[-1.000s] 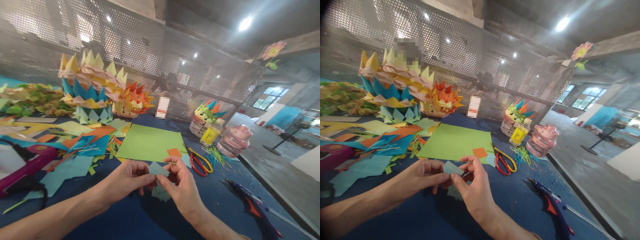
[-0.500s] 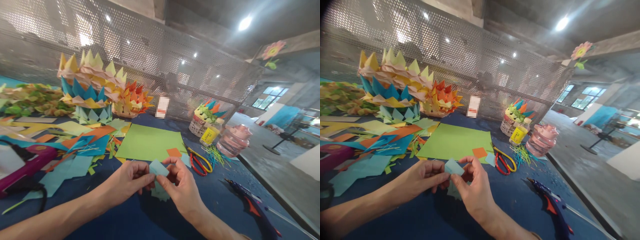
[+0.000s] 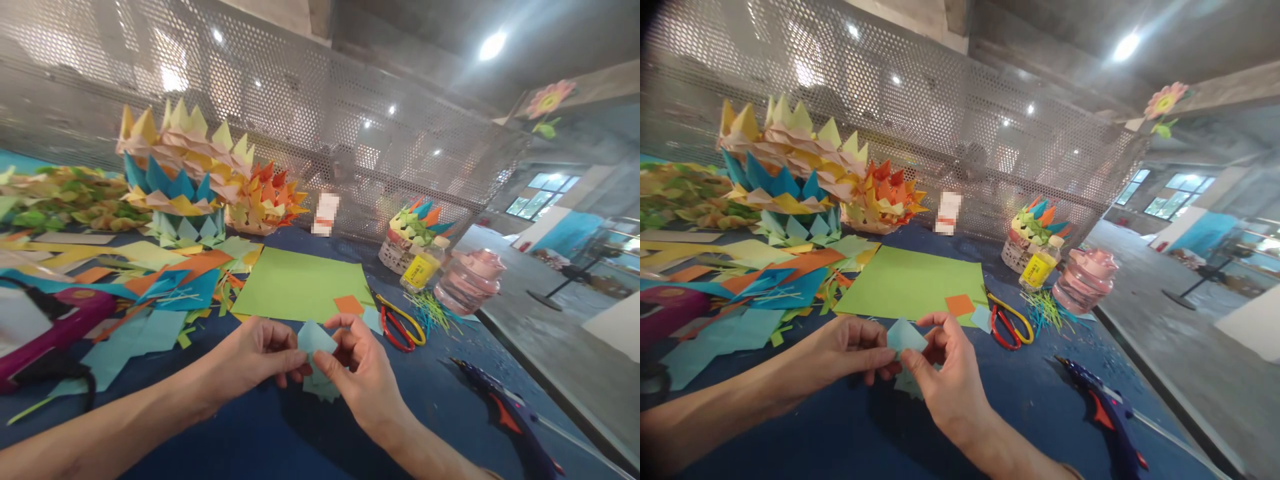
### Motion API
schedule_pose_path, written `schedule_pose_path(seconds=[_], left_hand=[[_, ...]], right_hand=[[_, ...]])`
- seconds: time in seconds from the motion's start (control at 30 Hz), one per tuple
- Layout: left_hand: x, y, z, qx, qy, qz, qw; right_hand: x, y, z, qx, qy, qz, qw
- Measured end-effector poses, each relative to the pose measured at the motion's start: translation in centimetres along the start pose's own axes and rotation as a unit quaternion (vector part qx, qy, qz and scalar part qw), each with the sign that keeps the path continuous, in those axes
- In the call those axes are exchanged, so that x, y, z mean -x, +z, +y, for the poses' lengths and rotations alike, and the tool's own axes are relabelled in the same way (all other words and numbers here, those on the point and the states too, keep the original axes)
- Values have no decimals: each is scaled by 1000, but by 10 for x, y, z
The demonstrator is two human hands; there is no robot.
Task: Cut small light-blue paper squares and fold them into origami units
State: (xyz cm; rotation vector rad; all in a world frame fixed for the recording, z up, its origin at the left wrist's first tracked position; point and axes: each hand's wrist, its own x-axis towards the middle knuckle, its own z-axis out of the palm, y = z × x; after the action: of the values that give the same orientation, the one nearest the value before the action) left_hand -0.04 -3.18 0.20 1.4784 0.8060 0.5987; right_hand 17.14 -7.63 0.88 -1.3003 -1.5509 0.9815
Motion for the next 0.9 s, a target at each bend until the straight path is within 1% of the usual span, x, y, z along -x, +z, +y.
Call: schedule_pose_path(seconds=[0.13, 0.23, 0.43, 0.53, 0.77, 0.83, 0.9], left_hand=[[1, 1, 5, 22, -15, -1, 1000], [1, 0, 3, 26, -15, -2, 1000], [-1, 0, -1, -17, 5, -3, 1000], [0, 2, 0, -28, -2, -8, 1000], [0, 6, -3, -29, -5, -19, 999], [0, 5, -1, -30, -1, -6, 1000], [1, 4, 1, -32, 15, 19, 999]], right_hand=[[0, 1, -3, 5, 2, 1, 1000], [0, 1, -4, 9, 1, -2, 1000], [-2, 2, -2, -1, 15, -63, 998], [-1, 2, 0, 13, 29, -75, 997], [-2, 0, -2, 19, 41, -52, 998], [-2, -1, -2, 7, 44, -48, 998], [-1, 0, -1, 1, 43, -50, 998]])
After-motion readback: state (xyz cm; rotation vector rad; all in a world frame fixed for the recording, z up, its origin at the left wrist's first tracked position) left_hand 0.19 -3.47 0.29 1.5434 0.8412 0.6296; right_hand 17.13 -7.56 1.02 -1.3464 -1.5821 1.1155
